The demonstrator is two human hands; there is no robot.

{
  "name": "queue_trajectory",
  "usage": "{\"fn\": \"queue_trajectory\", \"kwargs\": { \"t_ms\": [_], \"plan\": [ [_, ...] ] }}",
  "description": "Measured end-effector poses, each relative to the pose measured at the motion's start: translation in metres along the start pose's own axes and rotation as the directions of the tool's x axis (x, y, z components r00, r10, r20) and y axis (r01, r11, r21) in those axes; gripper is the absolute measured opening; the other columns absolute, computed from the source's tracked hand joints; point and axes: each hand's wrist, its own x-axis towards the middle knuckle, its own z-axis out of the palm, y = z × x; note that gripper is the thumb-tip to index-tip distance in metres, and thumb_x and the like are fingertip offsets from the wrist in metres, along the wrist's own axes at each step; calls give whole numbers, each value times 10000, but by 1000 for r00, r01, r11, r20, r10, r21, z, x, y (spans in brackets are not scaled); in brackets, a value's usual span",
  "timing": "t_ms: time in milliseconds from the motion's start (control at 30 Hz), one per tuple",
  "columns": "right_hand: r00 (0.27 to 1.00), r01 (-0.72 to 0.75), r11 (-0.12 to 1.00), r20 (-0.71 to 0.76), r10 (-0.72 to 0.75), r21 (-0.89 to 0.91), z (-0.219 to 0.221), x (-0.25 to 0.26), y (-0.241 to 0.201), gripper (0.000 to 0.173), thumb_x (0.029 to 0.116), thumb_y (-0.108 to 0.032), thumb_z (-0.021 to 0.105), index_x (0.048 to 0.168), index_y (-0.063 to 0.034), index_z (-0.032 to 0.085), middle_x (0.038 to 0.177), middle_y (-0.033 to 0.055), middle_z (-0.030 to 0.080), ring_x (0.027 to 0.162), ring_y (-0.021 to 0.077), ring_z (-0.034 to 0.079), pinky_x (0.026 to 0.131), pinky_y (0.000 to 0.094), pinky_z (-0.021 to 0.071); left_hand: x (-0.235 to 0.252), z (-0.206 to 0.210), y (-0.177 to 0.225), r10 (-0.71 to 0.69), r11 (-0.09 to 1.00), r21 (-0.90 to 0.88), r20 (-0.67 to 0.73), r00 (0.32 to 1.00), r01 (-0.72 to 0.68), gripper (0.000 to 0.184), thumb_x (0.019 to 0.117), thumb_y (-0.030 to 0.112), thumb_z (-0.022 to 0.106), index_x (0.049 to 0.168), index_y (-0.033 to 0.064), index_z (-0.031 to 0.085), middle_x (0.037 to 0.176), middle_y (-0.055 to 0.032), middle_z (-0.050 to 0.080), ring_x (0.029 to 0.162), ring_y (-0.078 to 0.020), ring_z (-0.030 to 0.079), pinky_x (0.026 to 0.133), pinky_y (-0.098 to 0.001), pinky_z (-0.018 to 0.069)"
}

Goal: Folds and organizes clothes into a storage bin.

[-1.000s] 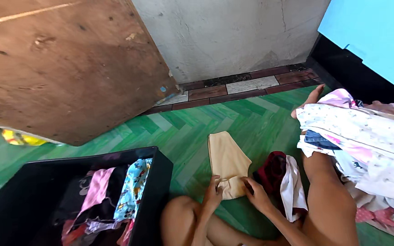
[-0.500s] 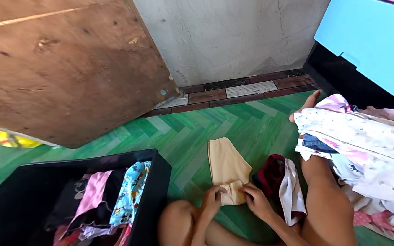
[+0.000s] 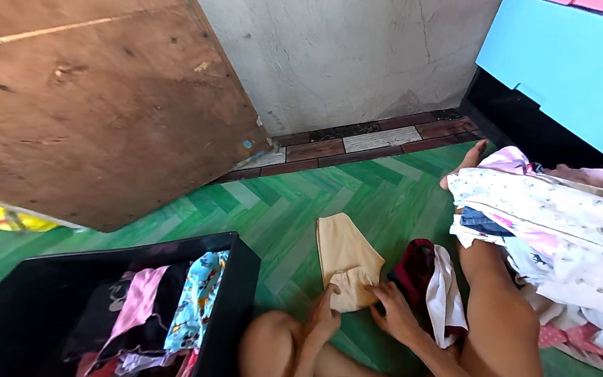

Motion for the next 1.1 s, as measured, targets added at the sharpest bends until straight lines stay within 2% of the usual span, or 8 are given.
{"fn": "queue_trajectory", "kwargs": {
  "t_ms": [167,367,500,567,667,767,900,1100],
  "plan": [
    [998,-32,999,56,33,-19,-6,-1,-2,378,946,-116,608,1308,-164,702,1243,143,694,1253,369,582,1044,507,485,-1,1,3,6,988,154,102,995,-22,476,923,48,610,1375,198,602,1354,-155,623,1249,-370,593,1003,-560,501],
    [922,-174,984,359,147,42,-36,-4,-6,436,926,-253,674,1329,-89,674,1335,188,641,1330,379,524,1124,533,411,-11,-9,1,41,991,112,297,954,-77,601,869,119,749,1435,99,548,1361,-213,613,1273,-380,584,1070,-572,456],
    [831,-97,989,539,141,-109,-53,2,-14,574,899,-130,721,1445,-47,564,1446,239,533,1418,430,398,1166,554,349,-12,-4,2,75,980,155,283,956,-123,416,909,74,667,1325,70,656,1311,-185,655,1264,-341,599,1090,-525,454],
    [812,-47,984,567,138,-171,-59,8,-18,417,907,-107,699,1311,-14,655,1376,244,571,1381,431,432,1135,553,381,-13,-9,4,107,976,152,295,949,-157,317,941,126,653,1244,54,712,1251,-198,676,1218,-334,622,1068,-509,467],
    [851,-34,998,521,60,-59,-67,19,-14,305,932,-210,682,1150,-3,736,1332,253,579,1307,423,483,1104,530,409,-12,-22,-5,203,976,26,270,941,-218,287,934,232,697,1138,38,752,1187,-217,654,1163,-341,603,1027,-494,476],
    [907,-96,978,420,9,187,-67,39,-6,316,960,-221,667,1119,47,724,1257,257,616,1194,369,580,1050,504,459,-6,-35,-9,197,955,-252,150,969,-155,287,958,164,668,1164,-34,700,1220,-204,659,1167,-284,623,1034,-457,490],
    [938,-271,855,321,132,442,-60,79,-15,332,1035,-243,589,1198,34,672,1153,214,679,1090,277,646,1004,470,490,22,-34,5,-113,727,-686,-67,991,36,327,1033,186,606,1274,-34,631,1189,-198,684,1092,-260,664,961,-461,535],
    [932,-362,765,178,317,532,-37,116,-19,589,984,-232,684,1485,-18,458,1284,243,644,1158,328,653,1031,475,507,62,-30,6,-317,648,-754,-139,938,107,451,1030,257,629,1383,-14,557,1277,-255,634,1172,-365,621,973,-544,509]
  ]
}}
